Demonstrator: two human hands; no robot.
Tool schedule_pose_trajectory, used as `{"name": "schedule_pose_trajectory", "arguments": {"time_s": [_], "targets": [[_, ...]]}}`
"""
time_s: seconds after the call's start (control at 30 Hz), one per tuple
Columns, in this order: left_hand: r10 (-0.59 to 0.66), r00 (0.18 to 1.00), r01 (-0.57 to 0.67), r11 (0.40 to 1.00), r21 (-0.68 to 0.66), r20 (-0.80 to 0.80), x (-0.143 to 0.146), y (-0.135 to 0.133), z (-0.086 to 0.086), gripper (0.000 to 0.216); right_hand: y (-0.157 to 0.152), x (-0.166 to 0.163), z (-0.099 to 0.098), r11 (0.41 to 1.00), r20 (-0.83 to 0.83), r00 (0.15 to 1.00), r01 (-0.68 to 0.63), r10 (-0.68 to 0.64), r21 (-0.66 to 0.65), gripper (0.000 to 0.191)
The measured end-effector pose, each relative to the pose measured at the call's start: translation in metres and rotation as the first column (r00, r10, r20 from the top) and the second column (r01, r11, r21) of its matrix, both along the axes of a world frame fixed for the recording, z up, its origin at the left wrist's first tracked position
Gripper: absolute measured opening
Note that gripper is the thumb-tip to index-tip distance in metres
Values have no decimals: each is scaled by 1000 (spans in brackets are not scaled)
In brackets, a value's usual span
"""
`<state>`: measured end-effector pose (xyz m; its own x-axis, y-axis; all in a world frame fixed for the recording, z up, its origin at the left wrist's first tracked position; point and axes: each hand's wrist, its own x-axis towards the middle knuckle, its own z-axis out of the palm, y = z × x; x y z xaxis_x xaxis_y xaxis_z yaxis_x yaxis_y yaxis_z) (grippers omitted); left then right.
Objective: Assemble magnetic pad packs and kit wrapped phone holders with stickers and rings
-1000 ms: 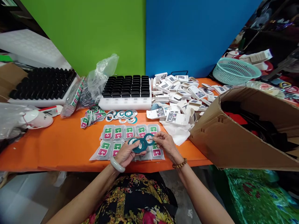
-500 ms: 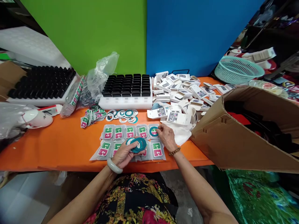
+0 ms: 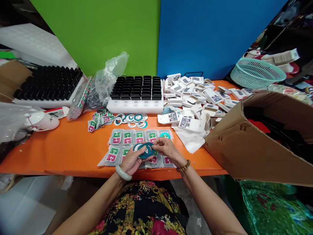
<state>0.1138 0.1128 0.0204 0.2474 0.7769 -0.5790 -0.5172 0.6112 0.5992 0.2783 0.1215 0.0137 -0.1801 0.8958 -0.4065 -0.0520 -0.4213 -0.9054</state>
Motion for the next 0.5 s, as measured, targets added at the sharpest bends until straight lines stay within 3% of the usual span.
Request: {"name": "schedule_pose_trajectory", "arguments": {"time_s": [0.1, 0.3, 0.4, 0.5], "targets": [[16, 1000, -16, 1000, -4, -5, -2, -1, -2, 39, 3, 0, -1, 999, -38, 999, 21, -22, -36, 36], [52, 998, -52, 999, -14, -29, -10, 0, -3, 39, 16, 8, -1, 993, 65, 991, 120, -121, 21, 36], [66, 997, -66, 998, -14, -33, -15, -1, -2, 39, 27, 8, -8, 979, 169, 970, 152, -173, 132, 33], [64, 997, -65, 998, -13, -40, -20, -2, -1, 37, 34, 4, -16, 953, 377, 903, 98, -207, 288, 24]]}}
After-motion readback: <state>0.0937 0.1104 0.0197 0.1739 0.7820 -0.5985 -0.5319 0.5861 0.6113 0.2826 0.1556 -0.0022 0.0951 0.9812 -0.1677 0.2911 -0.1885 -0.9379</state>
